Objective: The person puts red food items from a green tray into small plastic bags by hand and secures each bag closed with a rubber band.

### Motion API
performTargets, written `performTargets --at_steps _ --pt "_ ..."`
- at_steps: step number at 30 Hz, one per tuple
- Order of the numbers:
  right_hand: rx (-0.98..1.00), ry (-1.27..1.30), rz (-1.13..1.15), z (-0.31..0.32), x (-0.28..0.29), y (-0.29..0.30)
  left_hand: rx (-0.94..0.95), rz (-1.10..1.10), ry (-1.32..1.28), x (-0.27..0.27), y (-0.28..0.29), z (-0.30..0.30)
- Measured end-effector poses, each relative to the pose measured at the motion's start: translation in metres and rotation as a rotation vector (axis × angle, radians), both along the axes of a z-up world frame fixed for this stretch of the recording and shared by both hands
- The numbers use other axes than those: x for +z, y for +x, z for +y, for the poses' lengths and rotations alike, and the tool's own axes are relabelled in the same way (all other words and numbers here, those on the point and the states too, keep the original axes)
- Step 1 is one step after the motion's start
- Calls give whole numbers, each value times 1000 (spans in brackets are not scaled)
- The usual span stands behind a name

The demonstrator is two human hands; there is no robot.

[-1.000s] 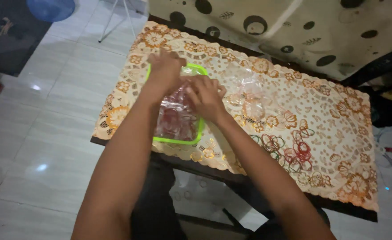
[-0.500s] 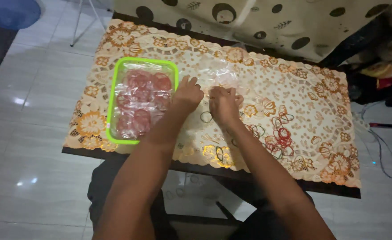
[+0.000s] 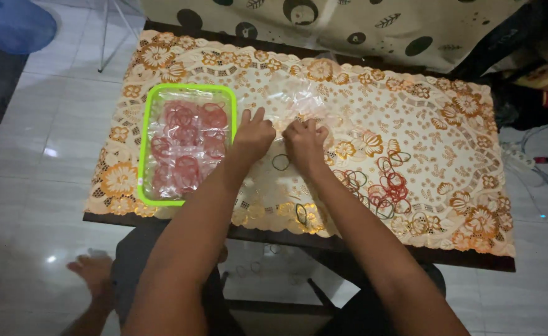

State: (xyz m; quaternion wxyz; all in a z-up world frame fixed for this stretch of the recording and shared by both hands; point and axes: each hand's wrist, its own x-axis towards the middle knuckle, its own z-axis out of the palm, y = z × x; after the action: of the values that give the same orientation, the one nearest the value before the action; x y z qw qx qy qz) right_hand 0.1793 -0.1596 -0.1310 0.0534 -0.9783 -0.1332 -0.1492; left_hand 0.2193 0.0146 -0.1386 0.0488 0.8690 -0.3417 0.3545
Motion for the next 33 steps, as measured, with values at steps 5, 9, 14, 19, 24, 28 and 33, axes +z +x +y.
performTargets --at_steps 5,9,14,19,24,28,33 --pt "28 29 -54 -1 -10 4 38 105 63 15 -7 0" --pt "33 85 -20 -10 -23 6 153 465 202 37 -8 0" --pt "135 238 9 -21 -15 2 139 693 211 69 -13 -4" --pt "165 481 129 -31 4 -10 132 874 134 93 -26 -16" --pt "-6 864 311 -32 76 -68 44 1061 2 94 -37 -26" --pt "46 959 349 -47 99 -127 -1 1182 -111 98 -71 -35" --pt "-11 1083 270 -70 70 -177 -135 1270 -257 147 -141 -34"
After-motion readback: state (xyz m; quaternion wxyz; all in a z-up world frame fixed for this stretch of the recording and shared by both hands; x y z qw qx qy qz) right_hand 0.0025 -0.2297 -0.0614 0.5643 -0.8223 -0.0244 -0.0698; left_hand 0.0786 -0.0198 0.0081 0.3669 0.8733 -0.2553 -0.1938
